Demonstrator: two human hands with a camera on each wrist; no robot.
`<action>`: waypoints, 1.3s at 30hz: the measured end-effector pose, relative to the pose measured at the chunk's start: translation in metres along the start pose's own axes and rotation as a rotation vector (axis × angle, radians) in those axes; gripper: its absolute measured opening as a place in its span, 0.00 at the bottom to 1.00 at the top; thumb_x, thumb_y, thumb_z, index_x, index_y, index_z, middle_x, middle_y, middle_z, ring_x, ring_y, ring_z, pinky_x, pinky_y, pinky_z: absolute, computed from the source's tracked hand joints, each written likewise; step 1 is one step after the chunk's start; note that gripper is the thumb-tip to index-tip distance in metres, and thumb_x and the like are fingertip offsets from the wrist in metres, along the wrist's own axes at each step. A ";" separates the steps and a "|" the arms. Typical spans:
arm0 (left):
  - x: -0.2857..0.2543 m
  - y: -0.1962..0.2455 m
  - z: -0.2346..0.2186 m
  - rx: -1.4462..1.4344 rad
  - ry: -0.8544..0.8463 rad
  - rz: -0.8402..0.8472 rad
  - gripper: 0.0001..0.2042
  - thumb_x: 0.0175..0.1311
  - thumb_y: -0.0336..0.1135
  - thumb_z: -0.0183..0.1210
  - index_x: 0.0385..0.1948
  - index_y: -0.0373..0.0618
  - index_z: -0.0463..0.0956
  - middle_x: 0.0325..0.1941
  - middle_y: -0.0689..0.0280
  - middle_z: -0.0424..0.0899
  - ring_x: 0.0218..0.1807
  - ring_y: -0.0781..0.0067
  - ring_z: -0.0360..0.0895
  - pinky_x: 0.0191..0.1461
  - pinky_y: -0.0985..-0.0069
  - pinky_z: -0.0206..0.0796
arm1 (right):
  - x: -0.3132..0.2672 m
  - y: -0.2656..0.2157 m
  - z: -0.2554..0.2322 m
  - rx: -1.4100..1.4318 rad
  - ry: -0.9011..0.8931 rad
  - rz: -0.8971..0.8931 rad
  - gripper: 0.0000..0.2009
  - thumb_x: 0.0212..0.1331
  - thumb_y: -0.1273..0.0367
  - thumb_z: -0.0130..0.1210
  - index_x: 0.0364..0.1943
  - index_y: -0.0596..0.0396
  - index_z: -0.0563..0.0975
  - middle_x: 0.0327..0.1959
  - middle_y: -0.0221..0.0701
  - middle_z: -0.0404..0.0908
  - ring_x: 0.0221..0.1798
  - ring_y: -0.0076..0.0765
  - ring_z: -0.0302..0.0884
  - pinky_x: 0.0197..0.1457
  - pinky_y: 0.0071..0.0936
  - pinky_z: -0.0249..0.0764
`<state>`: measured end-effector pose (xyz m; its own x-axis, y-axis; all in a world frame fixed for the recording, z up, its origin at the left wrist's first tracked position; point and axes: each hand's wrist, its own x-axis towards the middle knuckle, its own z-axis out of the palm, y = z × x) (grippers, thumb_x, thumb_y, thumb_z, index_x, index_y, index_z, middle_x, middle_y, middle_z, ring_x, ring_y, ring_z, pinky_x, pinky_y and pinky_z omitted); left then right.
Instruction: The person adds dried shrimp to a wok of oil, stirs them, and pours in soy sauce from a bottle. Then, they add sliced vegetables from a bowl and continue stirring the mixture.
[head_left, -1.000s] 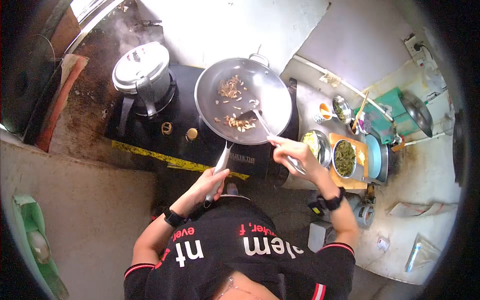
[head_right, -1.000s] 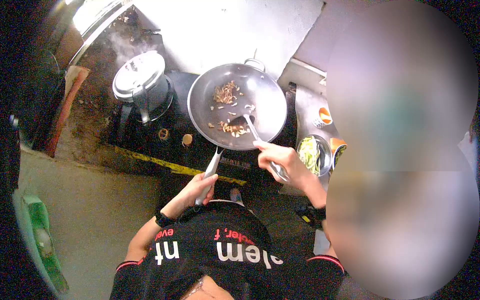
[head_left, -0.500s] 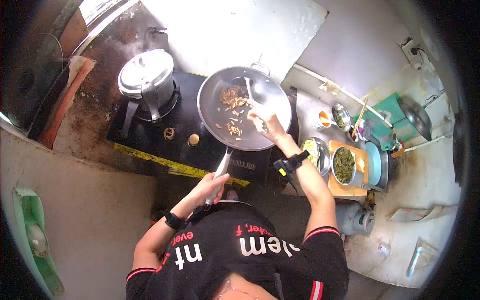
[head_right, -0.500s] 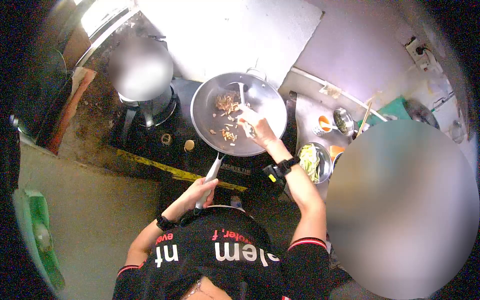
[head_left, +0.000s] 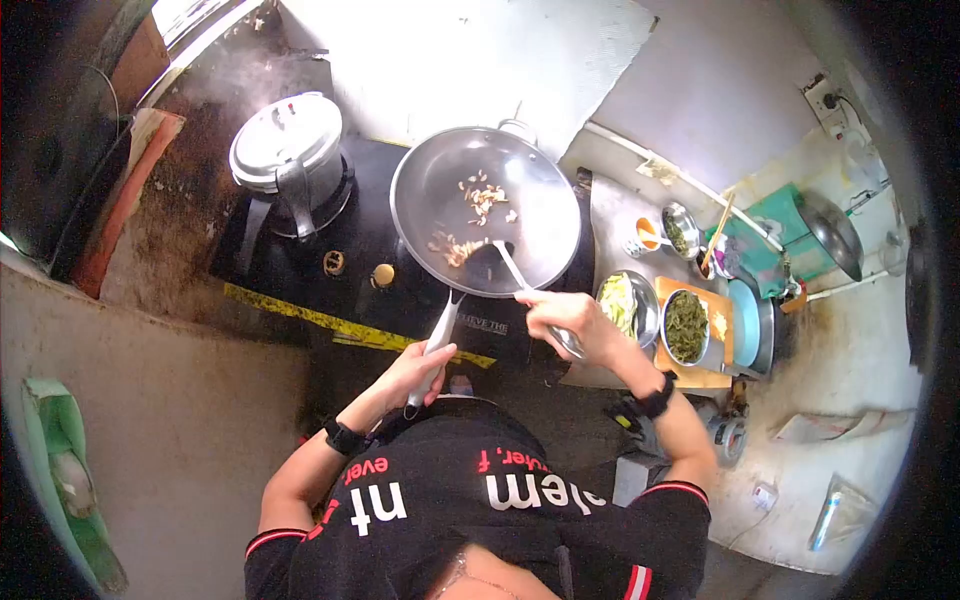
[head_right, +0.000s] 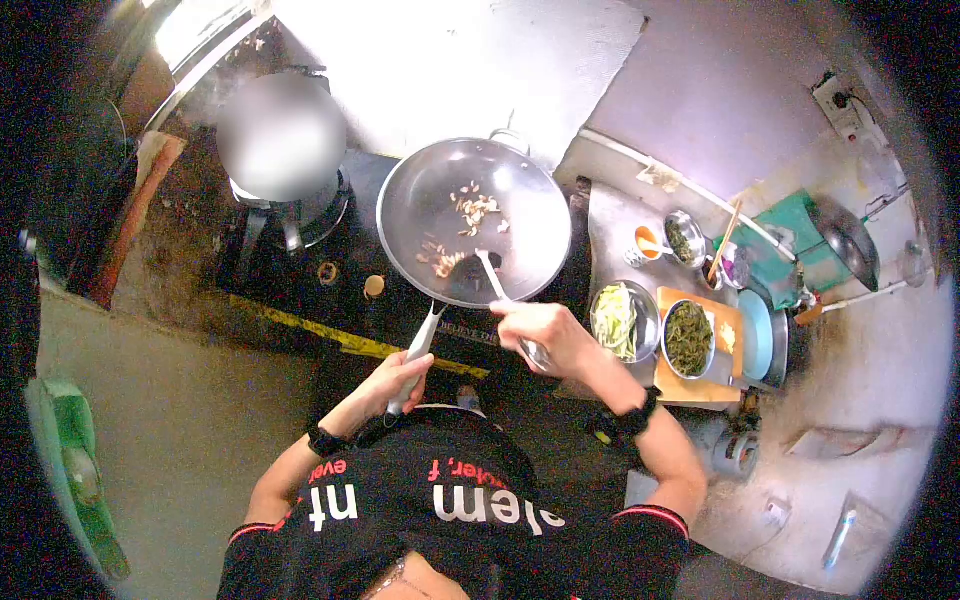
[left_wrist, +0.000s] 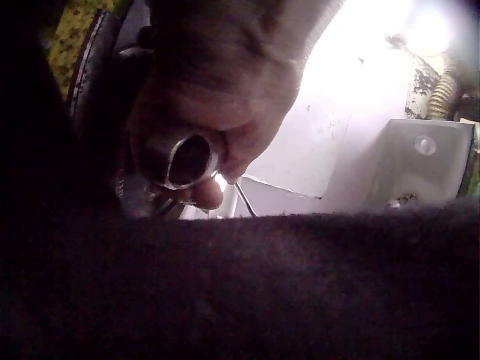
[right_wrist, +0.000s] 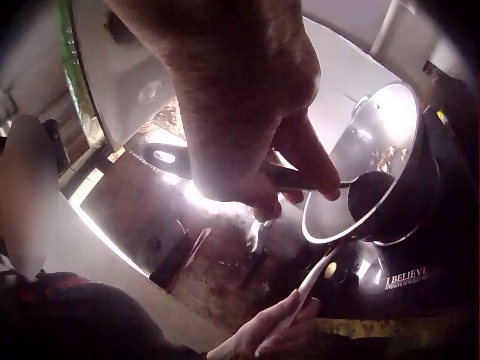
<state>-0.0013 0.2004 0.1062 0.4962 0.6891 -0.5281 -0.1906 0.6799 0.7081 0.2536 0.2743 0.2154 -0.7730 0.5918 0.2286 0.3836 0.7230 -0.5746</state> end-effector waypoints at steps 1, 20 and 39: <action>0.000 0.000 0.000 -0.006 -0.003 -0.003 0.14 0.63 0.45 0.50 0.29 0.45 0.61 0.10 0.68 0.67 0.07 0.78 0.64 0.09 0.81 0.56 | 0.007 0.010 0.008 -0.046 0.018 0.037 0.04 0.40 0.78 0.51 0.21 0.55 0.69 0.36 0.47 0.78 0.42 0.48 0.77 0.41 0.33 0.73; -0.002 0.002 0.001 -0.008 0.007 -0.010 0.14 0.63 0.45 0.50 0.29 0.45 0.61 0.11 0.69 0.66 0.07 0.78 0.63 0.09 0.81 0.55 | -0.012 -0.031 -0.022 -0.010 0.039 0.132 0.05 0.42 0.79 0.55 0.23 0.58 0.72 0.30 0.43 0.78 0.44 0.46 0.77 0.40 0.33 0.74; -0.003 0.002 0.002 0.012 0.008 0.010 0.15 0.63 0.46 0.50 0.23 0.46 0.60 0.09 0.67 0.66 0.07 0.77 0.63 0.09 0.80 0.56 | 0.061 0.074 0.055 0.107 0.333 0.056 0.10 0.45 0.79 0.51 0.35 0.57 0.76 0.41 0.40 0.79 0.38 0.39 0.79 0.39 0.30 0.73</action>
<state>-0.0014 0.1993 0.1095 0.4872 0.6981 -0.5247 -0.1852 0.6697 0.7191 0.2065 0.3444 0.1435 -0.5381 0.7262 0.4280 0.3521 0.6549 -0.6686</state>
